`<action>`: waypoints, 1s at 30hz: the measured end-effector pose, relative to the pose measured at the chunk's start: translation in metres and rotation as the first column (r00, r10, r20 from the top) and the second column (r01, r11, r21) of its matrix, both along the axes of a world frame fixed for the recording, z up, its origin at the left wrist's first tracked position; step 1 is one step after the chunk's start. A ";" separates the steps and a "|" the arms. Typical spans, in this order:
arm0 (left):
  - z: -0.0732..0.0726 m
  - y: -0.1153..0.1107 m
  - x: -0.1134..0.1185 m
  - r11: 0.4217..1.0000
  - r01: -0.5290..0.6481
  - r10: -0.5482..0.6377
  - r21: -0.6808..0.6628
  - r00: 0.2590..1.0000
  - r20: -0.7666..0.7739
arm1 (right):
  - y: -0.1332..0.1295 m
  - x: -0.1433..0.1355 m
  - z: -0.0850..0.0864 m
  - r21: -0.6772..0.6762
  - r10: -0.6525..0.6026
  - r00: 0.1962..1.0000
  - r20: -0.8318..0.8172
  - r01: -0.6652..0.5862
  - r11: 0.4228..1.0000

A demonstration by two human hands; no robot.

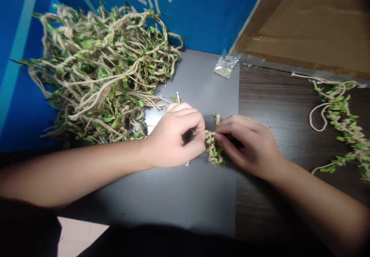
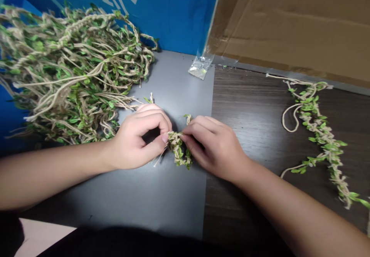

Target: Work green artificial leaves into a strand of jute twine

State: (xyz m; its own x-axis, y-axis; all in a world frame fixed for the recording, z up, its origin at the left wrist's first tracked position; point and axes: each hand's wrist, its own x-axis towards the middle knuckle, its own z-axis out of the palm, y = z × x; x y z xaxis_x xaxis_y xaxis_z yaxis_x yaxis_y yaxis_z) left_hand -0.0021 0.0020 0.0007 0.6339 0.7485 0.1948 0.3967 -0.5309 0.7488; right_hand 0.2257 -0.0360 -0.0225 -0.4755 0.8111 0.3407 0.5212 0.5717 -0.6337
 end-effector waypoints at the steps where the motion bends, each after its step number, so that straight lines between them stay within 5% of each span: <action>1: 0.000 0.000 0.000 1.000 -0.001 0.001 -0.002 1.000 -0.004 | 0.000 0.000 0.001 -0.001 -0.018 1.000 -0.025 0.017 1.000; 5: -0.001 0.001 0.001 1.000 -0.006 0.006 -0.005 1.000 -0.030 | 0.003 -0.001 0.007 -0.029 -0.028 0.995 -0.091 0.025 0.999; 13: -0.001 0.000 0.002 1.000 -0.018 0.018 -0.011 0.999 -0.042 | 0.001 -0.002 0.019 -0.282 0.171 0.939 -0.299 -0.258 0.924; 21: 0.000 0.001 0.002 1.000 -0.016 0.014 -0.014 0.996 -0.092 | -0.003 -0.003 0.020 -0.383 0.082 0.801 -0.592 -0.370 0.846; 30: -0.003 0.002 0.002 1.000 -0.026 0.028 0.017 0.993 -0.117 | -0.012 -0.002 0.019 -0.143 0.132 0.898 -0.420 -0.209 0.967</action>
